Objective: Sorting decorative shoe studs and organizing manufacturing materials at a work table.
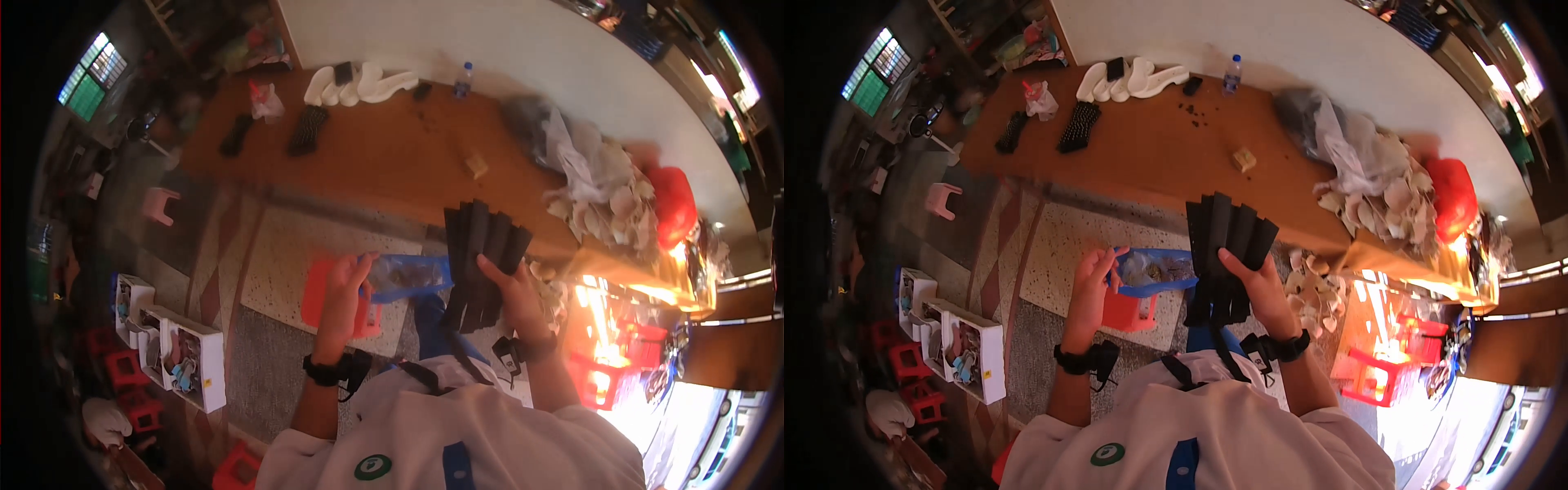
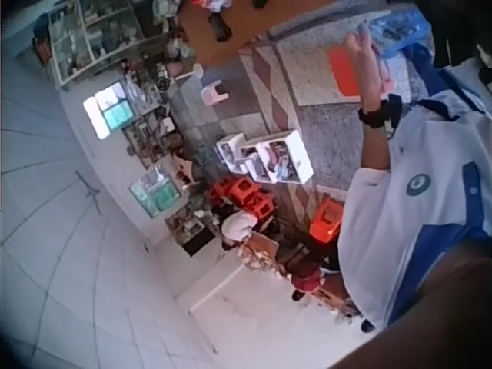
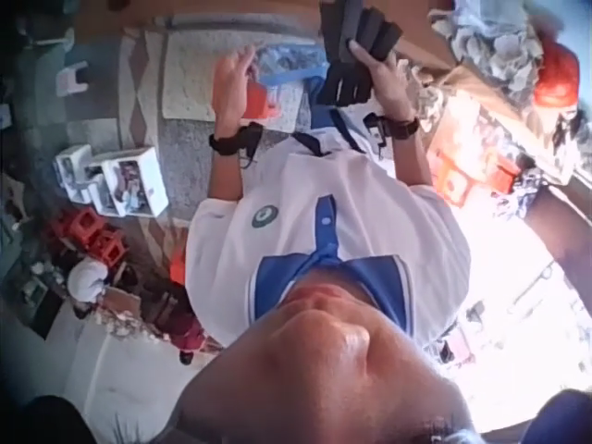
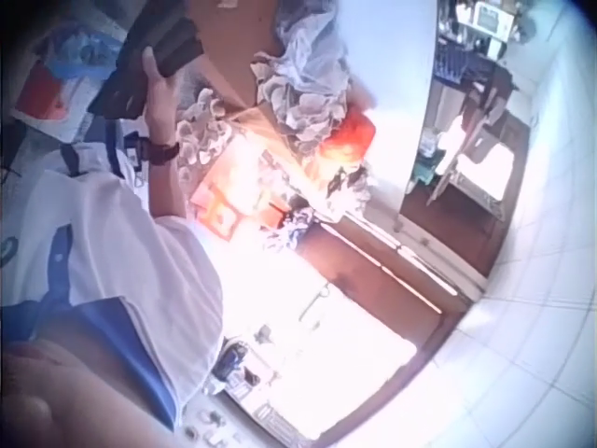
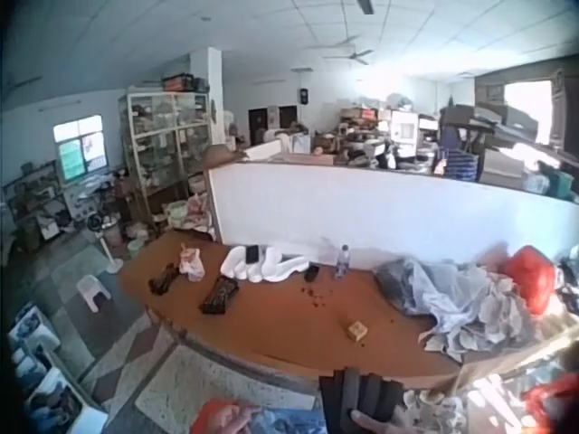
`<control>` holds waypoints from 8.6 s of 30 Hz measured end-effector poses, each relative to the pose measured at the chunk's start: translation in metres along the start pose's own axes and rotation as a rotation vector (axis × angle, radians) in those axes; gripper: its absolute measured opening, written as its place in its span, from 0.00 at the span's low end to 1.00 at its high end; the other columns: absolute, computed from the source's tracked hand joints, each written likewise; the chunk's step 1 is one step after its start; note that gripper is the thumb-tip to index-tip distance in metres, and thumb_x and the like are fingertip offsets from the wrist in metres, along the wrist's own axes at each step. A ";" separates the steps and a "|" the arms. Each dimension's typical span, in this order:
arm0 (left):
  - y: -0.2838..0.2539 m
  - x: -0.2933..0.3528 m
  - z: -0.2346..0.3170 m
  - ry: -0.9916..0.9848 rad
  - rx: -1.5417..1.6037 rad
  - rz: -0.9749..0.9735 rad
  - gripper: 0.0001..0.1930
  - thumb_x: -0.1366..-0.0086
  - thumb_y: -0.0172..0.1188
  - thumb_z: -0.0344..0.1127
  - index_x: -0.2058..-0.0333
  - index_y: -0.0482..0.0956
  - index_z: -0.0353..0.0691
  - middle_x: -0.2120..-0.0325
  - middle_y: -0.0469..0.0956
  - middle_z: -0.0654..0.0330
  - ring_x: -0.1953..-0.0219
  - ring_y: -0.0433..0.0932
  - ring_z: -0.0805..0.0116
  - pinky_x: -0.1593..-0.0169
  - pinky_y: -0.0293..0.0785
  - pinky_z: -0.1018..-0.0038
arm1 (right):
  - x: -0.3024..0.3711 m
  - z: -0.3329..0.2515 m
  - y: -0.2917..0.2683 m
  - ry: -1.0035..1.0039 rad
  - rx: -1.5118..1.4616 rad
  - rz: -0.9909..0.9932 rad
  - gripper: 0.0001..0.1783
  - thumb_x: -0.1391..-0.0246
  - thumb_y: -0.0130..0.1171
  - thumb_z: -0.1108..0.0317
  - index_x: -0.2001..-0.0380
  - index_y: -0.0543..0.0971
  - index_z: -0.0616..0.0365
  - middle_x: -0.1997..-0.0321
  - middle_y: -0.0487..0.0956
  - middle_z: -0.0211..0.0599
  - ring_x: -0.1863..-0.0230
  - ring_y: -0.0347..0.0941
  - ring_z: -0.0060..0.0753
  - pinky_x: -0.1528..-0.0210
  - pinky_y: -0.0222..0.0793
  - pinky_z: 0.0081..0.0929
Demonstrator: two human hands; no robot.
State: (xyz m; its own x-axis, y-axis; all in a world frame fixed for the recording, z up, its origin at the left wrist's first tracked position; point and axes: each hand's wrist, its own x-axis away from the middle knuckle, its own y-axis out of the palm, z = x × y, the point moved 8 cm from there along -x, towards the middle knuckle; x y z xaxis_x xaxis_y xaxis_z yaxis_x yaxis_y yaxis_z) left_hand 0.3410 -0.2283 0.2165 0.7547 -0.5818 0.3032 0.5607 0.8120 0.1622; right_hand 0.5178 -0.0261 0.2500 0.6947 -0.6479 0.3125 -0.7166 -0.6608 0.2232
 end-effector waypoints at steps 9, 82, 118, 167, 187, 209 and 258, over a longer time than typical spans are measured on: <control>0.004 -0.218 -0.019 -0.110 -0.134 0.140 0.16 0.34 0.57 0.47 0.70 0.70 0.39 0.72 0.71 0.62 0.81 0.63 0.81 0.76 0.59 0.81 | -0.207 -0.004 0.010 0.145 0.023 -0.066 0.16 0.45 0.64 0.70 0.54 0.76 0.64 0.60 0.80 0.33 0.62 0.78 0.23 0.61 0.75 0.22; -0.298 -0.807 0.090 -0.068 0.176 1.058 0.38 0.50 0.73 0.39 0.46 0.63 0.28 0.52 0.74 0.43 0.49 0.74 0.48 0.43 0.69 0.59 | -0.472 -0.011 0.311 0.129 0.470 0.562 0.30 0.42 0.59 0.65 0.40 0.64 0.68 0.43 0.70 0.42 0.44 0.65 0.36 0.39 0.58 0.31; -0.600 -0.824 0.112 -0.334 -0.137 0.702 0.24 0.44 0.69 0.49 0.58 0.75 0.37 0.69 0.75 0.60 0.69 0.74 0.69 0.69 0.71 0.74 | -0.532 0.027 0.338 0.087 0.548 0.505 0.21 0.45 0.65 0.65 0.54 0.76 0.69 0.54 0.80 0.38 0.55 0.74 0.28 0.50 0.69 0.26; -0.217 -0.549 -0.100 -0.044 -0.968 -0.068 0.20 0.43 0.69 0.37 0.58 0.72 0.33 0.67 0.77 0.56 0.66 0.76 0.68 0.60 0.72 0.72 | -0.411 0.171 0.083 0.203 1.272 0.254 0.18 0.53 0.54 0.78 0.56 0.77 0.63 0.54 0.76 0.54 0.50 0.71 0.59 0.49 0.70 0.48; -0.011 -0.409 -0.038 0.015 -0.779 -0.296 0.16 0.40 0.60 0.26 0.55 0.67 0.34 0.67 0.76 0.53 0.70 0.77 0.64 0.66 0.73 0.71 | -0.390 0.189 0.124 -0.034 0.887 -0.307 0.23 0.58 0.68 0.64 0.61 0.76 0.68 0.58 0.76 0.61 0.55 0.75 0.61 0.52 0.72 0.45; 0.009 -0.450 0.023 0.265 -0.318 -0.723 0.46 0.47 0.71 0.48 0.37 0.56 0.35 0.39 0.60 0.49 0.34 0.57 0.57 0.40 0.65 0.68 | -0.337 -0.041 0.119 -0.222 0.008 0.094 0.17 0.36 0.46 0.72 0.46 0.72 0.65 0.45 0.74 0.43 0.50 0.71 0.34 0.45 0.62 0.28; -0.073 -0.549 -0.200 -0.743 -0.014 -0.182 0.22 0.26 0.44 0.49 0.60 0.76 0.34 0.69 0.76 0.67 0.70 0.72 0.84 0.70 0.67 0.83 | -0.580 0.234 0.130 0.223 -0.439 0.395 0.21 0.29 0.34 0.58 0.49 0.67 0.65 0.50 0.76 0.47 0.50 0.75 0.43 0.47 0.71 0.38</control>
State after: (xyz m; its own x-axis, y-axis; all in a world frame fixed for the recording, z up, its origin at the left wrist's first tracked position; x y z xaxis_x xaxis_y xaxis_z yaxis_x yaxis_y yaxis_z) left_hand -0.0460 0.0222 -0.1495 0.2251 -0.5172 0.8258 0.6621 0.7029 0.2597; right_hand 0.0362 0.1753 -0.1187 0.3770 -0.6853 0.6231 -0.9078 -0.1401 0.3952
